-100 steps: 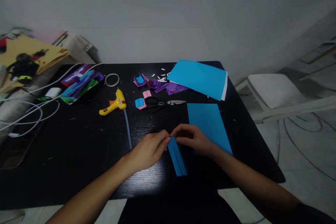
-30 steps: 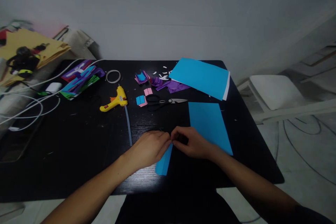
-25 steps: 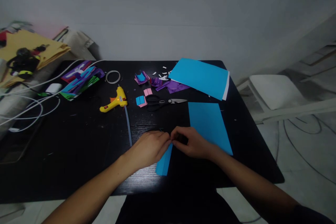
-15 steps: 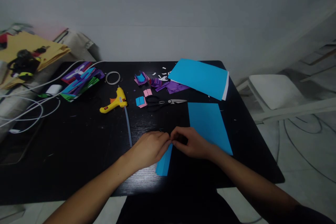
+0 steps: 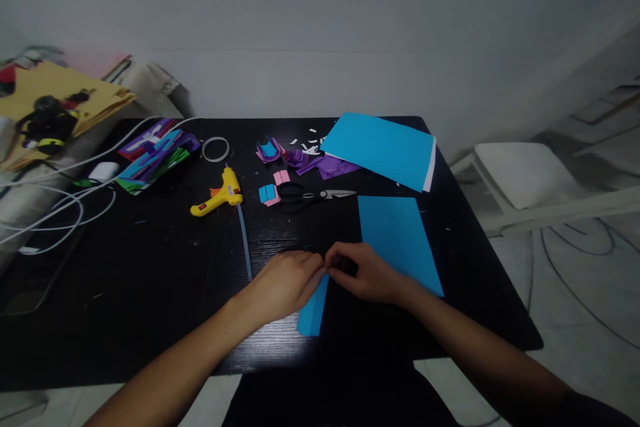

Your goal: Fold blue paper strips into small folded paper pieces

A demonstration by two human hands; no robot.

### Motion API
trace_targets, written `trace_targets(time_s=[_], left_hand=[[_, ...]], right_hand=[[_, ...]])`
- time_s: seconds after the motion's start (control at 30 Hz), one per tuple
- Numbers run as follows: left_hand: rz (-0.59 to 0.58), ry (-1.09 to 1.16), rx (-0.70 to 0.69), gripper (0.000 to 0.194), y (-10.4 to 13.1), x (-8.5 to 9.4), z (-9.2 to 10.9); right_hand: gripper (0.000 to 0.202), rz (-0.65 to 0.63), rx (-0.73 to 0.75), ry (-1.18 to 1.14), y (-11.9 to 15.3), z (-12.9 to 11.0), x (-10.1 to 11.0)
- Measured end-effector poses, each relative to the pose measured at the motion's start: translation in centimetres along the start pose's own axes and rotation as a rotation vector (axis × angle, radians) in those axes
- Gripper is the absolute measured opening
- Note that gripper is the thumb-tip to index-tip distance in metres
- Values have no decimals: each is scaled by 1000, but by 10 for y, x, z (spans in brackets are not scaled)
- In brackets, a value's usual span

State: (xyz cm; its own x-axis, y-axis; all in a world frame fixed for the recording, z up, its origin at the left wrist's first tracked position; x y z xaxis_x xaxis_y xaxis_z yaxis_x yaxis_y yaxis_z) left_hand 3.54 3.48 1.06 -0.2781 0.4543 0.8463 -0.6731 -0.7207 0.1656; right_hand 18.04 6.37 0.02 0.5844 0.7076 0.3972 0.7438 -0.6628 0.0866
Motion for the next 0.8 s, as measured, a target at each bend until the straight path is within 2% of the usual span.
trace_targets(time_s=[0.8], left_hand=[[-21,24,19,24,0,4,3]], right_hand=[[6,2,-8,19,1,1,1]])
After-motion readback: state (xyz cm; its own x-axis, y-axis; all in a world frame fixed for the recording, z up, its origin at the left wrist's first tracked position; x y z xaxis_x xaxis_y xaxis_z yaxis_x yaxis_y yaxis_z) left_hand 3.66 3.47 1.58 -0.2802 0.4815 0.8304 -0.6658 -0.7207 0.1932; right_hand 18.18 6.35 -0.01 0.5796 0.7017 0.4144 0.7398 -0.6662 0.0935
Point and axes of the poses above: each hand's wrist, its own y-axis away from the middle knuckle, its own x-axis out of the back of the hand, z = x × y, the point moved 6 cm from there along -y, towards the middle knuckle, and after that the axes turned 7 degrees about -z, right-handed, at the moved point
